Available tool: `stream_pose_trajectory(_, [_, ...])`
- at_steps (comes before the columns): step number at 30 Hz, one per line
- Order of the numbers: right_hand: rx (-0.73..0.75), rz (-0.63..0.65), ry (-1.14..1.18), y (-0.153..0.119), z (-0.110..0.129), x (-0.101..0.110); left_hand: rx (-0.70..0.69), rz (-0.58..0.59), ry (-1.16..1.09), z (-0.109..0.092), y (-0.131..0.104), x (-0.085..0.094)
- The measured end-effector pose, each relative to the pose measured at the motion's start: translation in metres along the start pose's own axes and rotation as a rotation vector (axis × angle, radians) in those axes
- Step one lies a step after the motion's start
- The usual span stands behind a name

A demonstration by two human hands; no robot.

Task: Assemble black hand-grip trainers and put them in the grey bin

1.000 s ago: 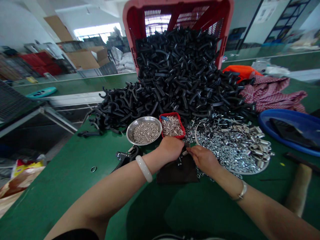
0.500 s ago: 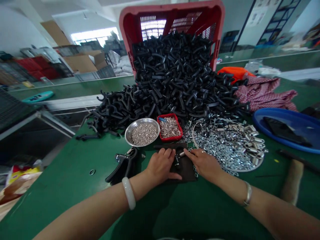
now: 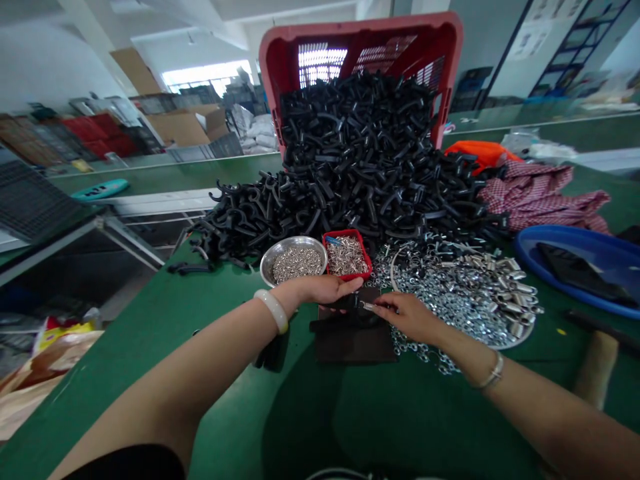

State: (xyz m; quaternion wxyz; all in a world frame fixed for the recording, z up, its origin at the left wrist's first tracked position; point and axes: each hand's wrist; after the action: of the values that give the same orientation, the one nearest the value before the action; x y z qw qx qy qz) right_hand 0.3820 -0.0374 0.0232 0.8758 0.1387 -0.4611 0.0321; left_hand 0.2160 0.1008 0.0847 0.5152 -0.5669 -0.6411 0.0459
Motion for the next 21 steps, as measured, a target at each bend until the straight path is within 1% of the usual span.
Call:
stream_pose_trajectory(1, [-0.041,0.013,0.022,0.004,-0.002,0.000,-0.013,0.037,0.015,0.003,0.007,0.004])
stream_pose_trajectory(3, [-0.078,0.022,0.035,0.010,-0.007,-0.002,-0.043,0.036,0.112,0.010,0.020,0.007])
stream_pose_trajectory(4, [-0.087,0.019,0.030,0.012,-0.009,-0.004,-0.040,0.007,0.161,0.012,0.025,0.005])
stream_pose_trajectory(6, [-0.107,0.009,0.004,0.015,-0.014,-0.009,0.013,-0.078,0.217,0.017,0.031,-0.003])
stream_pose_trajectory(8, [-0.118,-0.004,-0.031,0.016,-0.016,-0.013,0.094,-0.227,0.234,0.020,0.032,-0.015])
stream_pose_trajectory(11, [-0.121,0.013,-0.077,0.017,-0.015,-0.014,0.172,-0.528,0.238,0.022,0.027,-0.034])
stream_pose_trajectory(13, [-0.141,0.049,-0.116,0.019,-0.012,-0.010,0.181,-0.656,0.239,0.022,0.023,-0.044])
stream_pose_trajectory(16, [-0.189,0.122,-0.200,0.024,-0.008,0.000,0.167,-0.762,0.260,0.022,0.016,-0.053])
stream_pose_trajectory(18, [-0.198,0.143,-0.247,0.030,-0.008,0.008,0.149,-0.797,0.271,0.021,0.009,-0.056])
stream_pose_trajectory(19, [-0.187,0.125,-0.265,0.036,-0.008,0.011,0.132,-0.804,0.275,0.022,0.005,-0.056])
stream_pose_trajectory(21, [-0.129,0.042,-0.298,0.051,-0.006,0.015,0.101,-0.807,0.288,0.024,-0.004,-0.054])
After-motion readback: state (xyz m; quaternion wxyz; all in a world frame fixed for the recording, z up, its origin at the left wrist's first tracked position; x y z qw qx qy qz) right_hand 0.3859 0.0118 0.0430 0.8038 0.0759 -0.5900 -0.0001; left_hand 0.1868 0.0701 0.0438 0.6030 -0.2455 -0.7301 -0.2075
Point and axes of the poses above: each hand's wrist, its own y-axis towards the middle knuckle, its own x-axis out of the back of the hand, z = x × y, and after that the axes turned 12 degrees about x, right-handed
